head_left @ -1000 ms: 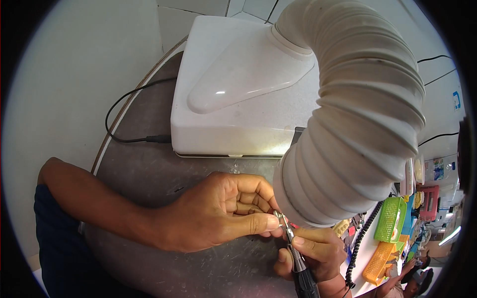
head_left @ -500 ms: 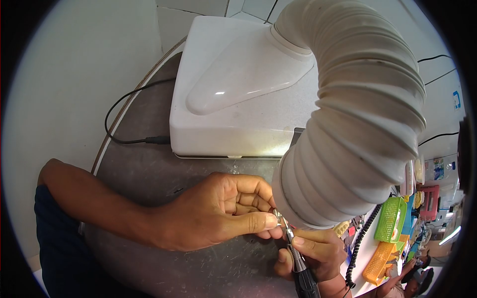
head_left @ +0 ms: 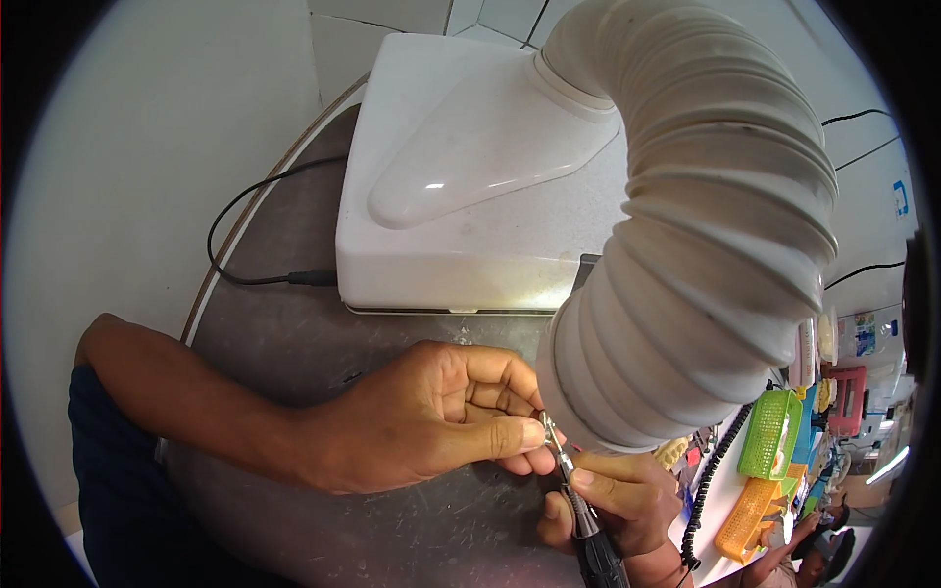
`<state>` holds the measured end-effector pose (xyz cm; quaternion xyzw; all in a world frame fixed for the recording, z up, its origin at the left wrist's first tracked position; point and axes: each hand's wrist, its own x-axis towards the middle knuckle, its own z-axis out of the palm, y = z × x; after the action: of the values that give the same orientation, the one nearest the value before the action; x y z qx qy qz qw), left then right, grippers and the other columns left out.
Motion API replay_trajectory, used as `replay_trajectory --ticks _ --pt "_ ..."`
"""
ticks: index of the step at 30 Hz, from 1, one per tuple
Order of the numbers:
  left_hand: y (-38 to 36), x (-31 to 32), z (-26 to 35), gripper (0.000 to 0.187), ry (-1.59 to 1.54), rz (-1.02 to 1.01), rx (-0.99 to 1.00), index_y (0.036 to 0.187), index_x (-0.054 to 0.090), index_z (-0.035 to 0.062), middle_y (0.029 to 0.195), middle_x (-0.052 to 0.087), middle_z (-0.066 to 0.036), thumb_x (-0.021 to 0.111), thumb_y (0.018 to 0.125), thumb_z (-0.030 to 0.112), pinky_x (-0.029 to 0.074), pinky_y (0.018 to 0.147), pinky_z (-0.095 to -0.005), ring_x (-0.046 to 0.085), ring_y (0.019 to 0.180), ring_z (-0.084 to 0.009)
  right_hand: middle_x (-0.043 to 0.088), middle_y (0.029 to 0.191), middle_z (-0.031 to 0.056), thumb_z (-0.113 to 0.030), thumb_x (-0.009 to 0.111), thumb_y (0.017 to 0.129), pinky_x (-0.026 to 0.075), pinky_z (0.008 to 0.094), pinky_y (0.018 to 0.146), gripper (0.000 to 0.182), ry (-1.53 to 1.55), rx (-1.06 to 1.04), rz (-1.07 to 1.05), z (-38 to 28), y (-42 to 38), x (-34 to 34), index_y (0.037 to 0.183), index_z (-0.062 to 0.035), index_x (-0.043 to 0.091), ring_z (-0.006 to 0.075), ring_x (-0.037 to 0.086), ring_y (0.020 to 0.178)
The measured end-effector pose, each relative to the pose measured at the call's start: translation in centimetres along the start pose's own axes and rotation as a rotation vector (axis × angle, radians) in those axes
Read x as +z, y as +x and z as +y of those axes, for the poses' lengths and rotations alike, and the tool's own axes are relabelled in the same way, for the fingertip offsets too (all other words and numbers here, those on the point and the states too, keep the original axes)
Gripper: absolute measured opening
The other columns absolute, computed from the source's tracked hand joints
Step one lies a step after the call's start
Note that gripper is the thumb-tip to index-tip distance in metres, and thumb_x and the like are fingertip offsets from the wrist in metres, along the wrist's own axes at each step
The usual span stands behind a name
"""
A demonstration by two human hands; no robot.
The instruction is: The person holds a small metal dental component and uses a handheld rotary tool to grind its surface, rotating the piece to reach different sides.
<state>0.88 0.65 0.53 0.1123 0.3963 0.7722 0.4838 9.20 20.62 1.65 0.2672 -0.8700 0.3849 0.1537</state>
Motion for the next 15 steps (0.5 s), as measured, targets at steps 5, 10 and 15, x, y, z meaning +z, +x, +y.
replay_trajectory --ticks 5,10,15 --pt "-0.1 0.0 0.1 0.015 0.030 -0.002 0.011 0.099 0.052 -0.0032 0.097 0.062 -0.011 0.057 0.091 0.007 0.051 0.082 -0.0241 0.063 0.093 -0.0148 0.063 0.072 0.0131 -0.010 0.073 0.073 0.048 0.0257 0.048 0.042 0.076 0.025 -0.029 0.4 -0.4 0.1 0.107 -0.0097 0.048 0.0182 0.061 0.055" --pt "0.0 0.1 0.2 0.015 0.007 -0.003 -0.012 0.101 0.051 -0.0026 0.097 0.062 -0.011 0.057 0.091 0.007 0.051 0.082 -0.0246 0.063 0.094 -0.0157 0.062 0.067 0.0134 -0.009 0.073 0.074 0.047 0.0258 0.047 0.042 0.037 0.082 0.013 -0.1 -0.5 0.1 0.108 -0.0106 0.049 0.0177 0.059 0.052" --pt "-0.1 0.2 0.3 0.017 0.012 0.002 -0.020 0.102 0.051 -0.0029 0.098 0.062 -0.012 0.057 0.091 0.007 0.051 0.082 -0.0246 0.063 0.094 -0.0155 0.062 0.068 0.0138 -0.009 0.073 0.074 0.047 0.0268 0.046 0.044 0.007 0.051 -0.015 -0.2 -0.2 0.0 0.109 -0.0100 0.048 0.0175 0.059 0.051"
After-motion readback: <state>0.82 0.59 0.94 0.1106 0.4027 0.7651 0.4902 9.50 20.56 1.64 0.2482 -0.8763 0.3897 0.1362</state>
